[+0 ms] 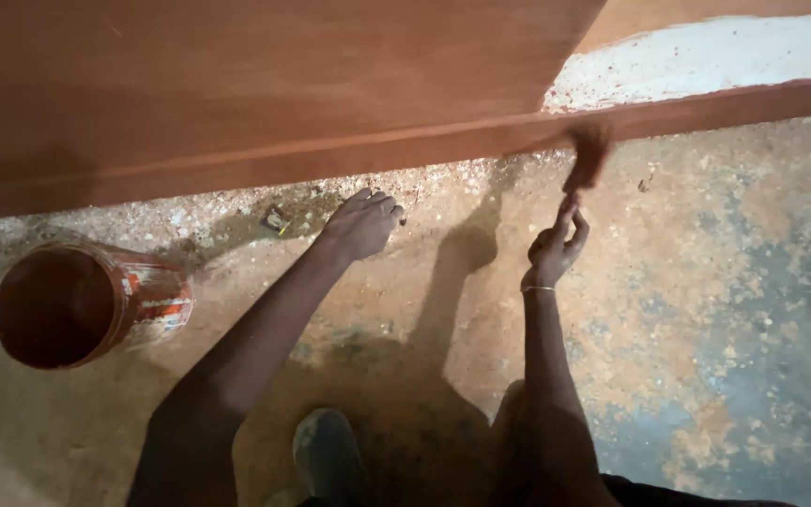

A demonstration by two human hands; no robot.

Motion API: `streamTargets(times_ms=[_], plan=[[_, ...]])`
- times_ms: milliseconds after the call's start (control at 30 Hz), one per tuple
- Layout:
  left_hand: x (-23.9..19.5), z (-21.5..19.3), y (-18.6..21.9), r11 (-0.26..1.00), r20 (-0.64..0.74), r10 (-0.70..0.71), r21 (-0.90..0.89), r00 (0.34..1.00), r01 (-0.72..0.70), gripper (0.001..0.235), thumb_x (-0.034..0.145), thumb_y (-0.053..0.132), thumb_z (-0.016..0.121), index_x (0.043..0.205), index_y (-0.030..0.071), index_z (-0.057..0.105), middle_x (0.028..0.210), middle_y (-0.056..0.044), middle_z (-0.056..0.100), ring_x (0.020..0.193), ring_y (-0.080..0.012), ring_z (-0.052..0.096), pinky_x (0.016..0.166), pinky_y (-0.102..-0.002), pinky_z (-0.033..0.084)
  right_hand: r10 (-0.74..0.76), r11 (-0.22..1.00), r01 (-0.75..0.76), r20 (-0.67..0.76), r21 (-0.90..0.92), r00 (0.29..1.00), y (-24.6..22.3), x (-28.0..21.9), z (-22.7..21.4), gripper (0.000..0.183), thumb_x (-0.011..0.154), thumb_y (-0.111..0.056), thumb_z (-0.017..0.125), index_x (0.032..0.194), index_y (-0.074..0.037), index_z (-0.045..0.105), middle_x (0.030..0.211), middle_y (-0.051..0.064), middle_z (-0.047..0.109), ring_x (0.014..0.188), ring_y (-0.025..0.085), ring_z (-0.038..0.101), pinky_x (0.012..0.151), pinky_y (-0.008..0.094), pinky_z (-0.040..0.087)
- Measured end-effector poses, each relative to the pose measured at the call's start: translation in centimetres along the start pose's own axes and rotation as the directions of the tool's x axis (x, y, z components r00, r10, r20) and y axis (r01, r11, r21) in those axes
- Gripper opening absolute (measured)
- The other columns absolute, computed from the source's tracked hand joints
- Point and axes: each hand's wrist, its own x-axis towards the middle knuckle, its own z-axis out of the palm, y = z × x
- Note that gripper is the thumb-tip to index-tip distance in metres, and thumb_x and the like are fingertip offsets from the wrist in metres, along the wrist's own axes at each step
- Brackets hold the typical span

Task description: The person paints the lower section of a wall using a paintbrush and a bucket of brown paint. They repeatedly dip the brush into the bucket and apply paint to the wall in horizontal strokes.

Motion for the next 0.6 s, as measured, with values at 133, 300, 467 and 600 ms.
streamTargets(times_ms=[133,300,467,600], plan=[[-0.3,-0.2,0.0,0.999,0.103,-0.016,0.053,0.995,0.011,0.040,0.095,0.010,0.048,0.132,0.007,0.064,0.134,-0.011,0.064,0.134,-0.0233,0.055,0.118,-0.045,0.035,0.130,0.843,-0.083,0.051,-0.532,0.990,-0.6,-3.0,3.2,0.024,0.108,-0.021,0.056,0.132,-0.018,0.056,0.067,0.005,0.057,0.044,0.003,0.043,0.037,0.023,0.030],[-0.3,-0.3,-0.1,0.997,-0.004,0.035,0.070,0.999,-0.035,0.033,0.091,0.013,0.052,0.119,0.007,0.069,0.123,-0.012,0.066,0.123,-0.0256,0.058,0.109,-0.048,0.038,0.352,0.869,0.099,0.746,-0.485,0.565,-0.2,-6.3,4.6,0.029,0.111,-0.017,0.066,0.139,-0.011,0.069,0.072,-0.007,0.050,0.060,-0.001,0.038,0.052,0.019,0.030],[-0.9,0.2,0.1,0.999,-0.003,0.022,-0.042,1.000,-0.022,0.037,0.086,0.009,0.053,0.119,0.010,0.070,0.121,-0.009,0.067,0.123,-0.0239,0.059,0.109,-0.045,0.041,0.103,0.992,-0.080,0.252,-0.097,0.962,-2.5,-3.2,3.7,0.030,0.104,-0.019,0.062,0.132,-0.011,0.055,0.120,-0.009,0.076,0.050,0.001,0.037,0.043,0.020,0.027],[-1.2,0.8,0.1,0.999,-0.018,0.036,-0.012,0.999,-0.036,0.033,0.091,0.012,0.053,0.120,0.010,0.070,0.120,-0.010,0.067,0.121,-0.0253,0.059,0.108,-0.047,0.040,-0.046,0.993,0.026,-0.172,-0.116,0.984,-3.1,-0.9,3.7,0.021,0.111,-0.025,0.060,0.125,-0.010,0.055,0.092,0.001,0.057,0.048,0.004,0.034,0.041,0.021,0.025]])
